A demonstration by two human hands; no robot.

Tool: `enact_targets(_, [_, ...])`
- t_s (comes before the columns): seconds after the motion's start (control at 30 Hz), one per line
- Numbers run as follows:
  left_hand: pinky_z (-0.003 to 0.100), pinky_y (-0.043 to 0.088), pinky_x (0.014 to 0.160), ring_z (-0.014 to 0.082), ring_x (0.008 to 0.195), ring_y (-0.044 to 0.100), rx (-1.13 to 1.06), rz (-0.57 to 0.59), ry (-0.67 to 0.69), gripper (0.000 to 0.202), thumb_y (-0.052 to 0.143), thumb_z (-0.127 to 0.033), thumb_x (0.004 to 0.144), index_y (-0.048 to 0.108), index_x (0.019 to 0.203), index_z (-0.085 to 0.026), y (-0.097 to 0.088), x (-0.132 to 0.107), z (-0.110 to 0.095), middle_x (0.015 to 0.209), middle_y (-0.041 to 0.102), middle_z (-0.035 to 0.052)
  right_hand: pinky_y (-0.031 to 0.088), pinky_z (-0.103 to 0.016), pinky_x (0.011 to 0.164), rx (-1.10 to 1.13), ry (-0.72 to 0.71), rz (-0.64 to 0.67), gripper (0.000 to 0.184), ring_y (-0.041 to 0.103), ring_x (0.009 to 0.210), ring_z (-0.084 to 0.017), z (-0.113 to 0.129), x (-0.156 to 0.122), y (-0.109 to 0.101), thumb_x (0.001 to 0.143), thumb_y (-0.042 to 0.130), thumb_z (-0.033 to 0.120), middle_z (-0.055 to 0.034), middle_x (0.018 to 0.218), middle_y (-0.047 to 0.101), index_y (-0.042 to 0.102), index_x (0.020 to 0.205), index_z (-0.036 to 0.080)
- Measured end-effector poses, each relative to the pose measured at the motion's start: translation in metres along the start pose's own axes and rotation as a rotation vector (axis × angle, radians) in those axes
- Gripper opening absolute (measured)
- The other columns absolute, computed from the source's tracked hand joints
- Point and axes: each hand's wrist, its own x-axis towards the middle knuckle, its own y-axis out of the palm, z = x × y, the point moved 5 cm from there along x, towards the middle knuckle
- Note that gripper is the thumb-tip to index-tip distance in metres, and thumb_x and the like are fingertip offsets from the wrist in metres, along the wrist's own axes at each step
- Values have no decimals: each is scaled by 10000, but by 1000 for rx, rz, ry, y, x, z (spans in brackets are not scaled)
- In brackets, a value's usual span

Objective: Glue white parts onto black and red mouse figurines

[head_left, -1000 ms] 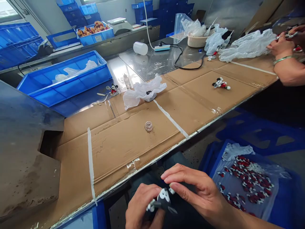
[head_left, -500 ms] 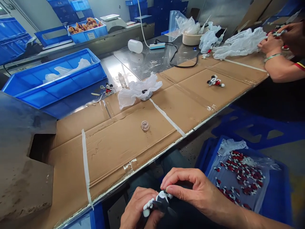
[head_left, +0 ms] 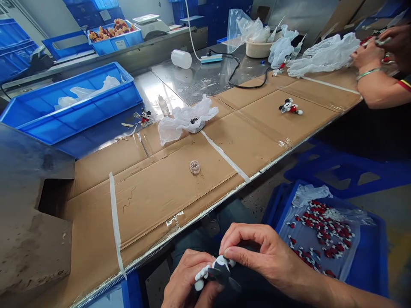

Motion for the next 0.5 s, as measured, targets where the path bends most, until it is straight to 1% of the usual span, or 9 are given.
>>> enact_targets(0.07, [276, 521, 559, 168, 647, 650, 0, -11, -28, 97, 706, -236, 908, 708, 975, -165, -1, -1, 1, 801, 739, 73, 466, -307, 748, -2, 10, 2, 246, 618, 771, -197, 1, -1, 1, 913, 720, 349, -46, 798, 697, 716, 761, 156])
enact_targets(0.13, [279, 518, 553, 170, 646, 646, -3, -18, -14, 90, 705, -235, 908, 702, 971, -169, -1, -2, 0, 790, 736, 70, 465, -299, 733, -7, 3, 6, 242, 611, 758, -189, 1, -2, 2, 921, 708, 333, -42, 790, 689, 705, 756, 156])
enact_targets(0.23, [289, 541, 566, 179, 661, 659, 4, 11, 19, 103, 710, -194, 898, 691, 997, -171, 0, -5, -2, 796, 745, 75, 468, -282, 716, -17, -37, 10, 228, 611, 746, -173, 0, -3, 5, 940, 695, 301, -31, 791, 687, 699, 759, 163])
enact_targets(0.33, [293, 551, 567, 183, 656, 672, 18, 10, 25, 116, 709, -208, 903, 693, 1015, -180, 0, -6, -3, 790, 754, 74, 476, -269, 706, -20, -93, -3, 226, 620, 748, -165, -2, -5, 6, 956, 694, 290, -27, 804, 691, 702, 765, 169])
enact_targets(0.43, [293, 562, 562, 187, 645, 684, 16, 4, 27, 120, 722, -211, 894, 701, 1009, -184, -1, -2, -1, 786, 763, 74, 492, -263, 716, -13, -131, -14, 248, 635, 750, -163, -1, -4, 6, 964, 704, 321, -29, 802, 700, 720, 767, 171])
enact_targets(0.5, [294, 571, 562, 191, 640, 691, -6, -45, 37, 133, 740, -232, 883, 716, 1007, -189, -5, 1, -1, 782, 768, 74, 510, -263, 753, -2, -140, 8, 264, 662, 788, -173, 1, -4, 7, 967, 710, 386, -37, 840, 723, 759, 808, 181])
